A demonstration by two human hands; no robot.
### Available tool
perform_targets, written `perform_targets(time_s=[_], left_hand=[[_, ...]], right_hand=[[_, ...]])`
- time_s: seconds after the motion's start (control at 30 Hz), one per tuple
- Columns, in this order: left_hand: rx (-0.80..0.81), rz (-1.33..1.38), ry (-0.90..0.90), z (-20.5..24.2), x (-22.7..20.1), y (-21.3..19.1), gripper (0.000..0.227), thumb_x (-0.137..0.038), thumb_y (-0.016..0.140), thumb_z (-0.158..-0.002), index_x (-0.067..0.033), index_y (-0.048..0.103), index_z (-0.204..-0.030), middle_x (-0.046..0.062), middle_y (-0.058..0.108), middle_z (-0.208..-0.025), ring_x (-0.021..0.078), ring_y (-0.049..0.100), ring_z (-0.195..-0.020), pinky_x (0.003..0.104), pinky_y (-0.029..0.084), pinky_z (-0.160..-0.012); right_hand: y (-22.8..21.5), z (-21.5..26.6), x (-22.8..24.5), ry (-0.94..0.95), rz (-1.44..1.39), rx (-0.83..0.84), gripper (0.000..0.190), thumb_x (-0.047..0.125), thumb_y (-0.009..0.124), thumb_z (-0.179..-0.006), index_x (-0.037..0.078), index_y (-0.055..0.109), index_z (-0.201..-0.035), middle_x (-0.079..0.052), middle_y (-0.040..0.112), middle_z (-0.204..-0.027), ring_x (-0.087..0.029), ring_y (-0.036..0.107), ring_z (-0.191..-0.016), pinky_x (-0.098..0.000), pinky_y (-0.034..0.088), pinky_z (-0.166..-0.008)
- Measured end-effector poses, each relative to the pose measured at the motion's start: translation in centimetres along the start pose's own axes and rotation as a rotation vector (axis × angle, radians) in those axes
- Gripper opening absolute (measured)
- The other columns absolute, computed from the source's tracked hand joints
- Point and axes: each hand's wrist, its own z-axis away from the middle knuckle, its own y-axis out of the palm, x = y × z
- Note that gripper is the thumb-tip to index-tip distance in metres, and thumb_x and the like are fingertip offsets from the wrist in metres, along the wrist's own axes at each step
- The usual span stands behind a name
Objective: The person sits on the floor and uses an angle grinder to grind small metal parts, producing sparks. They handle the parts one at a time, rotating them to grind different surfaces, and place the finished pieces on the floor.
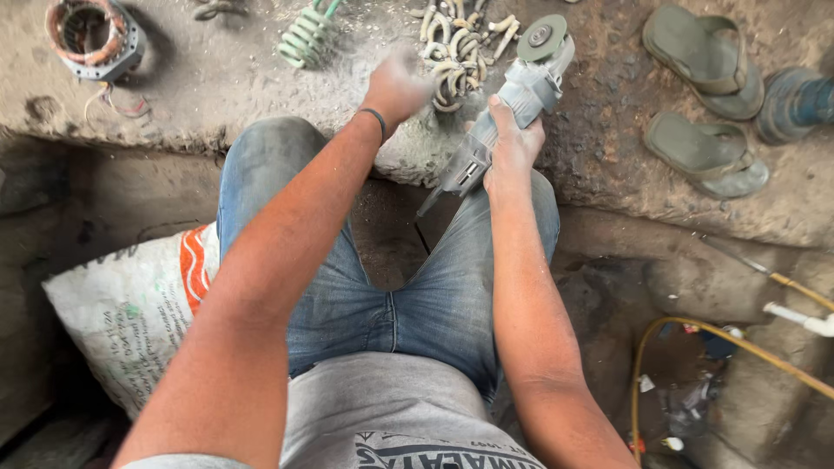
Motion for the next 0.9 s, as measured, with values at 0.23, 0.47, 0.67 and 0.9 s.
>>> perform_targets(time_s=[0.23,0.47,0.67,0.9], left_hand=[[0.159,-0.412,-0.047,2.0,1.2,0.9,0.031,-0.033,0.081,-0.079,-0.0057,0.073,-0.09,0.018,0.073,-0.085,0.0304,0.071,-0.081,0.041,0.057,-0.077],[-0.105,-0.005,0.002,-0.1,-0.3,-0.1,0.017,-0.022,0.067,-0.083,-0.005,0.072,-0.082,0.01,0.073,-0.077,0.0214,0.072,-0.07,0.039,0.06,-0.07],[-0.481,-0.997,0.161,-2.1,0.8,-9.7,0.056,-0.031,0.093,-0.057,-0.0038,0.065,-0.097,0.017,0.061,-0.103,0.0335,0.059,-0.099,0.05,0.05,-0.077],[-0.016,-0.153,-0.086,-0.4,1.4,-11.3,0.058,-0.019,0.086,-0.068,-0.0108,0.066,-0.122,0.01,0.069,-0.118,0.0237,0.069,-0.111,0.038,0.053,-0.103]], right_hand=[[-0.6,-0.4,1.0,-0.009,-0.08,-0.029,0.039,0.005,0.077,-0.084,-0.002,0.058,-0.117,-0.01,0.067,-0.098,-0.021,0.072,-0.074,-0.0432,0.067,-0.064],[-1.3,-0.4,1.0,-0.015,-0.076,-0.011,0.038,0.006,0.076,-0.087,-0.003,0.059,-0.119,-0.011,0.067,-0.1,-0.021,0.071,-0.076,-0.0422,0.069,-0.066],[-0.6,-0.2,1.0,-0.02,-0.078,0.014,0.043,0.005,0.076,-0.085,-0.002,0.056,-0.122,-0.011,0.068,-0.102,-0.02,0.072,-0.078,-0.0409,0.066,-0.064],[0.1,0.2,1.3,0.03,-0.022,0.047,0.04,0.005,0.076,-0.087,-0.003,0.057,-0.121,-0.011,0.068,-0.105,-0.019,0.072,-0.081,-0.0395,0.067,-0.067]])
